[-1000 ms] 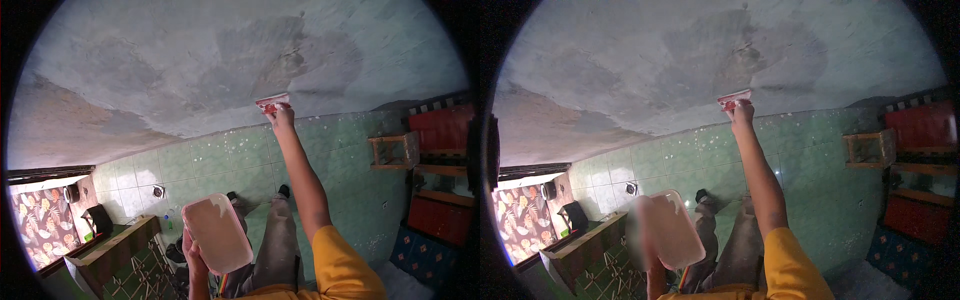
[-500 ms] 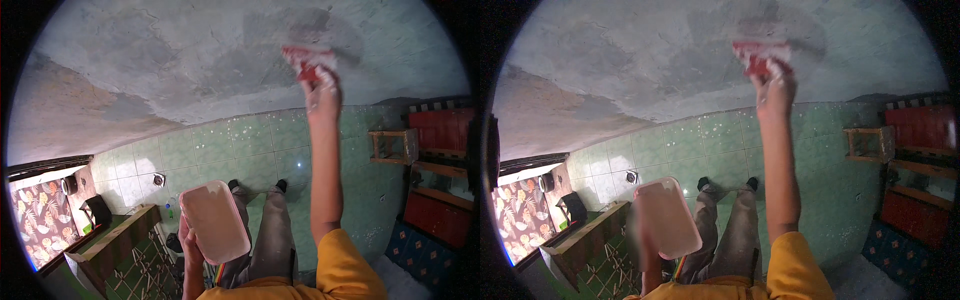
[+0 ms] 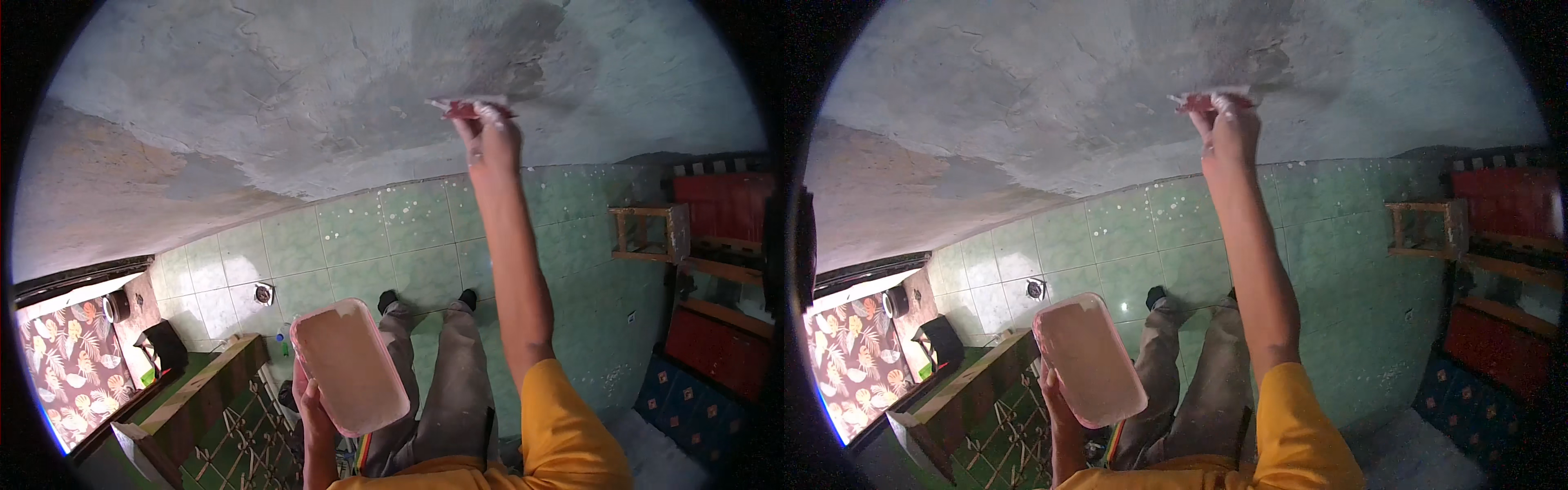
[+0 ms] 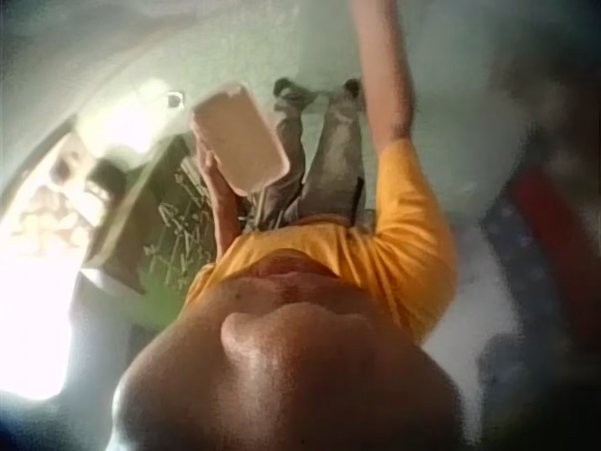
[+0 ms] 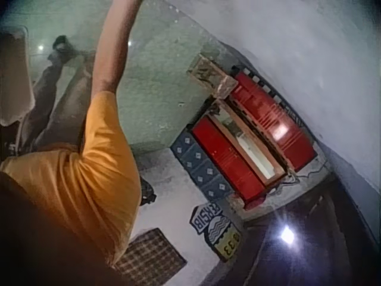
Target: The person applies wall filler to a wall using a putty knife, repeatedly scooping the filler from a plastic container and spreading it over the surface.
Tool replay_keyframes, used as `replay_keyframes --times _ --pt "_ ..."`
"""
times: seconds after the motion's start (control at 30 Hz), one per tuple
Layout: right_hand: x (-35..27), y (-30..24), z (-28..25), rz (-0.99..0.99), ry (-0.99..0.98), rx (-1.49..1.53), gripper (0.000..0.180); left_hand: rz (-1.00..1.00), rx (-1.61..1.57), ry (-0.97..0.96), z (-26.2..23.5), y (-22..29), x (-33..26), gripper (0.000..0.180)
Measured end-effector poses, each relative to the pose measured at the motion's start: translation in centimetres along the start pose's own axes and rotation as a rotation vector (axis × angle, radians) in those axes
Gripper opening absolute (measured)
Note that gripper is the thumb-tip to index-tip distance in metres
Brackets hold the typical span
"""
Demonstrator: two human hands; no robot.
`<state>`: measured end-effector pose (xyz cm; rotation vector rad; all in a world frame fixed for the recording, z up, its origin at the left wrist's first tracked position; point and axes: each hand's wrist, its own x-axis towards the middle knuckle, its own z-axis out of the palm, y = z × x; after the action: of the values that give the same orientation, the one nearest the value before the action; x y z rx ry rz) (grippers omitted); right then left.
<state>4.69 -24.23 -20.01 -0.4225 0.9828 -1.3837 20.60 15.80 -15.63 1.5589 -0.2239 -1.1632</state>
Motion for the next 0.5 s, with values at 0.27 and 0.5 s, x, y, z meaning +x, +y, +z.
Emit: replay_keyframes --times 0.27,0.5 --pt "-1.9 0.0 -3.4 -0.028 0.032 0.148 0.023 0.017 -0.005 -0.017 -0.1 0.2 -0.1 0.09" --pt "8.5 17.6 -15.7 0.21 0.358 0.025 0.026 -0.029 0.007 0.004 -0.5 -1.7 0.6 0.094"
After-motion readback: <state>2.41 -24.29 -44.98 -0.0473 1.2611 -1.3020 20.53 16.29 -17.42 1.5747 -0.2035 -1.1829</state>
